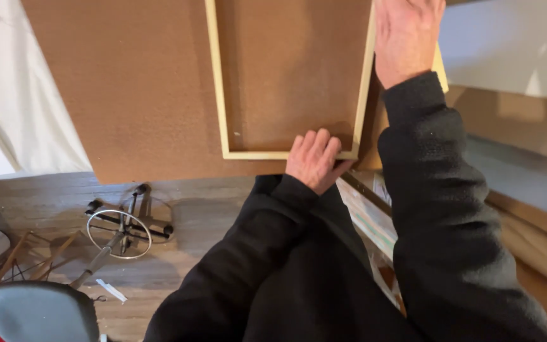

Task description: Sanding the inner edges of a wooden picture frame using a sanding block.

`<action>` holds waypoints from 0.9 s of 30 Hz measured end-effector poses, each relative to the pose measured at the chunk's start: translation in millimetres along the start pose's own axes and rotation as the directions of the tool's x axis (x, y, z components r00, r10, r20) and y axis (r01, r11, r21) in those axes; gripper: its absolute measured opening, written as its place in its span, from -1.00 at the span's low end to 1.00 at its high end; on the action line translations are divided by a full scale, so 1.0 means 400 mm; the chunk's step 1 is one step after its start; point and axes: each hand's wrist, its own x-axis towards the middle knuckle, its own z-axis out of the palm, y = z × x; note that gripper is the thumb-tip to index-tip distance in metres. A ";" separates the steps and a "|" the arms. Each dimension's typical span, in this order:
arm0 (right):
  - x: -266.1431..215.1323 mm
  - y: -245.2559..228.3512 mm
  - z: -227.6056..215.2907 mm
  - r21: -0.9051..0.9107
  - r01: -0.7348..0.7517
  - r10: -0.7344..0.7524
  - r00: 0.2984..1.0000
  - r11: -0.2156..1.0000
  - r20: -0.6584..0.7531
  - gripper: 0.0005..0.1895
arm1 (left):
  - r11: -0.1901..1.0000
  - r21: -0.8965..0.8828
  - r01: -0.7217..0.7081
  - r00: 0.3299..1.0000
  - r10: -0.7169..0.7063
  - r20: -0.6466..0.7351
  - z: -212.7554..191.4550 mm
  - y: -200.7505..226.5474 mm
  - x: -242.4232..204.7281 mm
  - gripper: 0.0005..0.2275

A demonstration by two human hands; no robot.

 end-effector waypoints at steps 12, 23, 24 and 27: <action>-0.190 0.021 0.058 -0.017 0.264 -0.262 0.943 0.964 -0.208 -0.55 | 1.000 -0.031 0.000 0.998 -0.002 -0.062 0.002 -0.008 0.007 -0.64; -0.430 0.011 0.086 0.055 0.243 -0.235 0.964 0.968 -0.122 -0.58 | 0.998 -0.060 0.026 0.998 -0.030 -0.058 -0.012 0.004 -0.006 -0.65; -0.416 0.008 0.088 0.056 0.247 -0.238 0.963 0.968 -0.127 -0.58 | 0.998 -0.056 0.024 0.998 -0.028 -0.061 -0.010 -0.001 -0.007 -0.65; -0.314 0.005 0.074 -0.008 0.198 -0.198 0.971 0.980 -0.132 -0.57 | 0.998 -0.068 -0.003 0.998 -0.001 -0.067 -0.003 -0.014 0.020 -0.66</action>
